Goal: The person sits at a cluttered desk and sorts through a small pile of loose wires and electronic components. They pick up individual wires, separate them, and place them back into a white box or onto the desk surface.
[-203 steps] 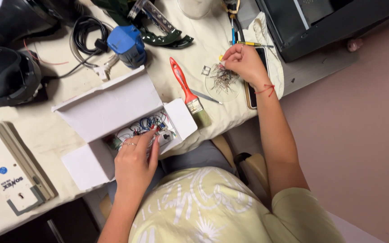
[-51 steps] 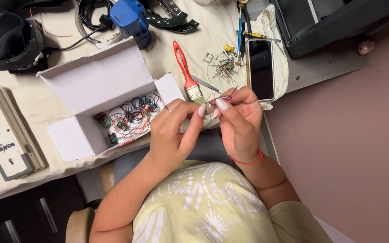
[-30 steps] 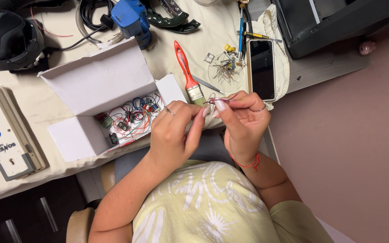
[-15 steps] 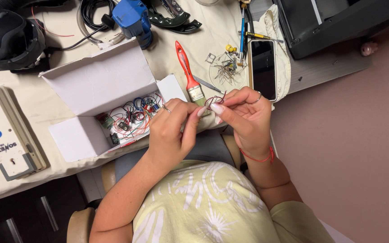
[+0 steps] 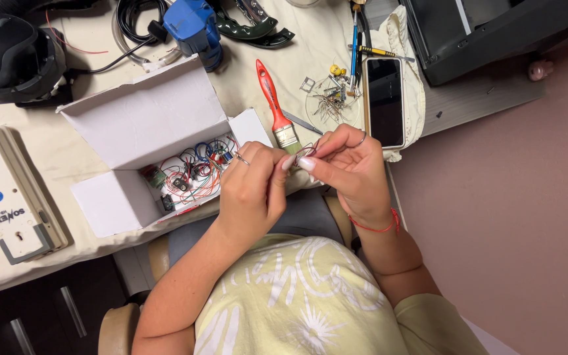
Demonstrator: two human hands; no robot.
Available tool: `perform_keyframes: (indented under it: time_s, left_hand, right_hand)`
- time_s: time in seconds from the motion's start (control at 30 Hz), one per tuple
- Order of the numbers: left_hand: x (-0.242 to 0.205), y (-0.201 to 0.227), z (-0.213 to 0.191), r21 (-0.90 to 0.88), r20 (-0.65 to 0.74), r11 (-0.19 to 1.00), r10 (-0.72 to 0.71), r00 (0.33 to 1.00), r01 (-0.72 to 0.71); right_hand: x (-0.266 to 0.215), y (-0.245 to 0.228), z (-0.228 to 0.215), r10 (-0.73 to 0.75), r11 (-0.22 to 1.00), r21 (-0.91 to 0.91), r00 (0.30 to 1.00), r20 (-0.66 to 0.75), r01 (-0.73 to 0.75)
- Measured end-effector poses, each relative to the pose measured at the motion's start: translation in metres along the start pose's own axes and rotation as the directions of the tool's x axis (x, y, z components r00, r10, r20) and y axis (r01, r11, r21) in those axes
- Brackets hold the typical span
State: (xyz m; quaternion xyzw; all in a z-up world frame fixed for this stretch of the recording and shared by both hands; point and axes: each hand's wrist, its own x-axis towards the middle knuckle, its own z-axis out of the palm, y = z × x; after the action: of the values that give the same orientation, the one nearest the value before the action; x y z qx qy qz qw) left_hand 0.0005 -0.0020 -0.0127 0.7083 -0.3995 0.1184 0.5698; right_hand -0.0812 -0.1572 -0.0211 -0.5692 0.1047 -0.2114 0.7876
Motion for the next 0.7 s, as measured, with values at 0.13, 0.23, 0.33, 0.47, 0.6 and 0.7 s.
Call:
perform_keyframes:
  time_s: [0.13,0.23,0.33,0.47,0.6,0.7]
  left_hand:
    - [0.003,-0.002,-0.003,-0.083,0.021,0.995,-0.046,0.999,0.047]
    - [0.008,0.002,-0.007,-0.204,0.052,0.970,-0.127,0.990,0.135]
    - [0.010,0.002,-0.009,-0.222,0.026,0.960,-0.167,0.986,0.169]
    - [0.011,-0.003,-0.023,-0.115,-0.034,0.977,-0.182,0.983,0.177]
    - [0.007,-0.006,-0.063,0.017,-0.130,0.971,-0.235,0.963,0.239]
    - [-0.013,-0.017,-0.084,-0.028,-0.203,0.942,-0.332,0.921,0.334]
  right_hand:
    - [0.002,-0.002,-0.002,0.020,1.000,0.002,0.999,0.050,-0.020]
    - [0.000,-0.001,-0.001,0.041,0.999,0.000,0.995,0.095,-0.041]
    - [-0.002,0.000,0.001,0.034,0.999,-0.032,0.994,0.105,-0.031]
    - [-0.004,-0.005,0.004,0.113,0.990,-0.110,0.969,0.218,-0.090]
    - [-0.004,-0.003,0.012,0.142,0.960,-0.272,0.955,0.259,-0.069]
    - [0.003,0.003,0.031,-0.027,0.860,-0.480,0.955,0.295,0.173]
